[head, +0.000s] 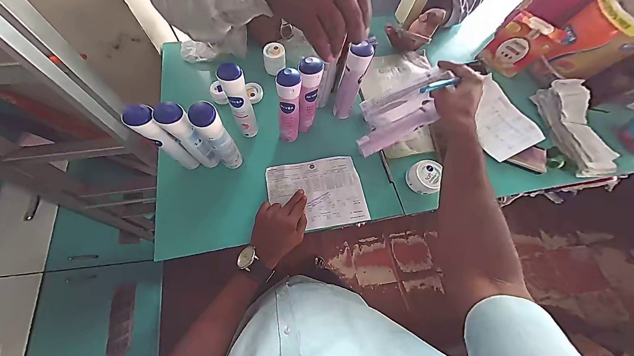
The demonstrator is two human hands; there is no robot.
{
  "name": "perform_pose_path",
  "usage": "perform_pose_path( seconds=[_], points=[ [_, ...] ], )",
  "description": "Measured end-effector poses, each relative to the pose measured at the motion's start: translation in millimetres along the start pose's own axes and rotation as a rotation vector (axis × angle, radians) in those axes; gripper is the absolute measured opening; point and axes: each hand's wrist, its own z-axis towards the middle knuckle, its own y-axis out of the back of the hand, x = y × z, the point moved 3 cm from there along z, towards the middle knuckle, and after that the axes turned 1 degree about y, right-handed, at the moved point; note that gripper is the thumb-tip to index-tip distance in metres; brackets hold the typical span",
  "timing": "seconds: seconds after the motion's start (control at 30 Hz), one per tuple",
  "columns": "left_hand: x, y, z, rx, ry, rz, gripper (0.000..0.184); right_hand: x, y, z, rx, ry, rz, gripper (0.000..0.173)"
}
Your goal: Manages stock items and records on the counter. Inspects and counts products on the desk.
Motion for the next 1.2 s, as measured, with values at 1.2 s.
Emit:
perform_pose_path(
  seconds=[1.2],
  points=[
    [-1,1,0,0.002,0.015,-0.011,0.036,208,-82,-40,0.489,0.655,-0.303,0.045]
  ],
)
